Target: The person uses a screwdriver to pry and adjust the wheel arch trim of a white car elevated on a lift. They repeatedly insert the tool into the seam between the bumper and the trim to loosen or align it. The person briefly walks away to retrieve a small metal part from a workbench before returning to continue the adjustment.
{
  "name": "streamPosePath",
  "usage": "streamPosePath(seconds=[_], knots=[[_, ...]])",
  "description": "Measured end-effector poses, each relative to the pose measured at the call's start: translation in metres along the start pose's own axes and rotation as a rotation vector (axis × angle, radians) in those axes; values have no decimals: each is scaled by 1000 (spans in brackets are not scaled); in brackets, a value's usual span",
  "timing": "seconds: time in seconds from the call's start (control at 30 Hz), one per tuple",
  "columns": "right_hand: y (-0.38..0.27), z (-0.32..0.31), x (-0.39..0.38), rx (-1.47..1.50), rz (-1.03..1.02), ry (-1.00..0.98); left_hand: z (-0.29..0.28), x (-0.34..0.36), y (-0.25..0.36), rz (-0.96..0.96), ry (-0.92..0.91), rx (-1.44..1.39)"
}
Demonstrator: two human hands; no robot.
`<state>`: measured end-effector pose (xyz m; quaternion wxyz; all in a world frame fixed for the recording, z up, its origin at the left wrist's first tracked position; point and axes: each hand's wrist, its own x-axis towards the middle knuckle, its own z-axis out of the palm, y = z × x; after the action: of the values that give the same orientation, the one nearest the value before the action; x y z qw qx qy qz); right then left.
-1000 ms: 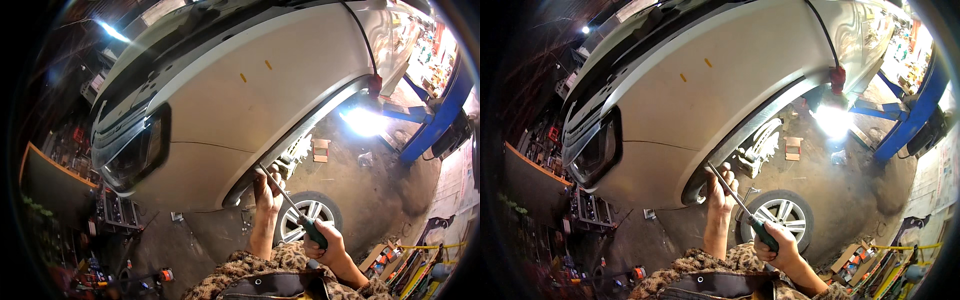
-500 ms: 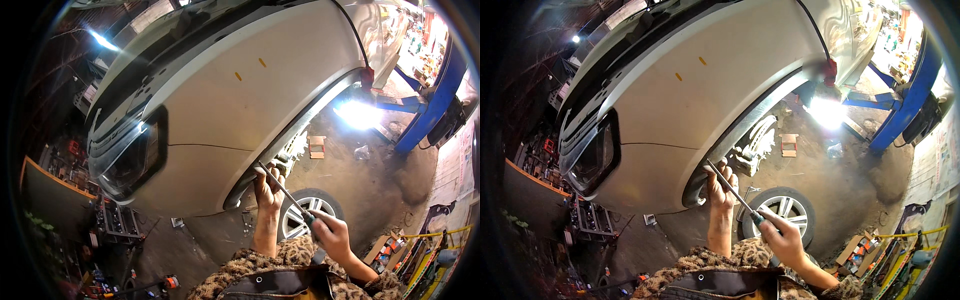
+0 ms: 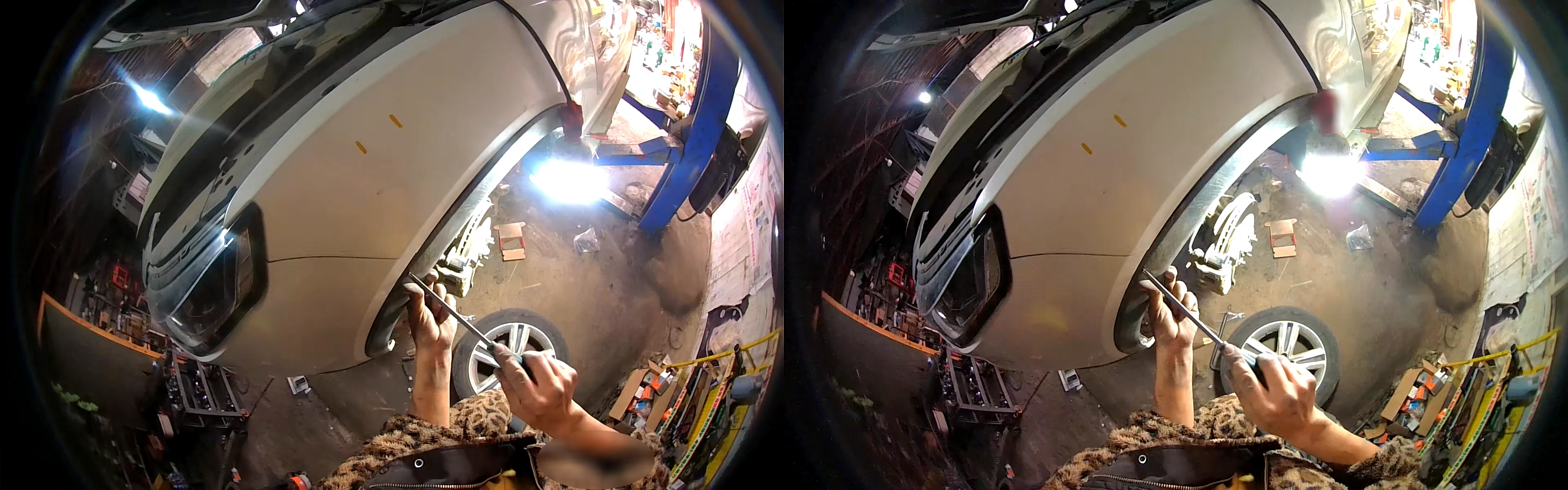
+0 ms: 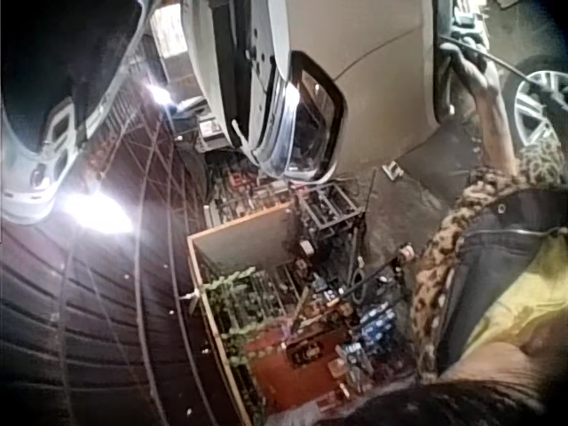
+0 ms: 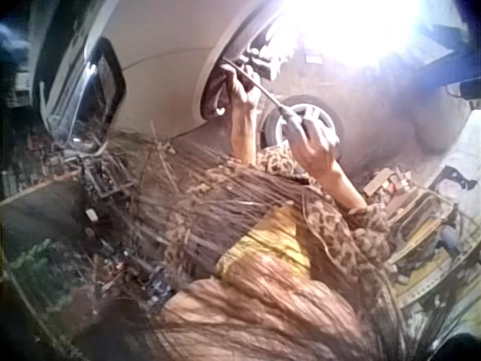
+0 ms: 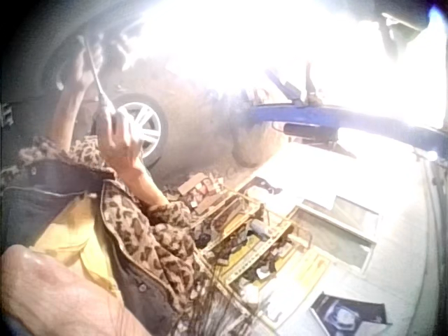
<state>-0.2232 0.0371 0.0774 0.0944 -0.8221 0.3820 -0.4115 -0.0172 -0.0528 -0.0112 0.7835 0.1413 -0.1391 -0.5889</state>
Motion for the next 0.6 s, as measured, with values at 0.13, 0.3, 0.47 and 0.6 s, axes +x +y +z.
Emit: streamPosePath(seconds=[0.13, 0.3, 0.47, 0.6], knots=[[21, 3, -4, 971, 635, -71, -1, 2, -7, -4, 66, 50], [9, -7, 5, 1200, 930, -226, -16, 7, -2, -4, 40, 28], [5, -5, -3, 47, 73, -55, 1, 3, -5, -37, -24, 8], [18, -13, 9, 1419, 1044, -256, 0, 4, -7, -1, -58, -12]])
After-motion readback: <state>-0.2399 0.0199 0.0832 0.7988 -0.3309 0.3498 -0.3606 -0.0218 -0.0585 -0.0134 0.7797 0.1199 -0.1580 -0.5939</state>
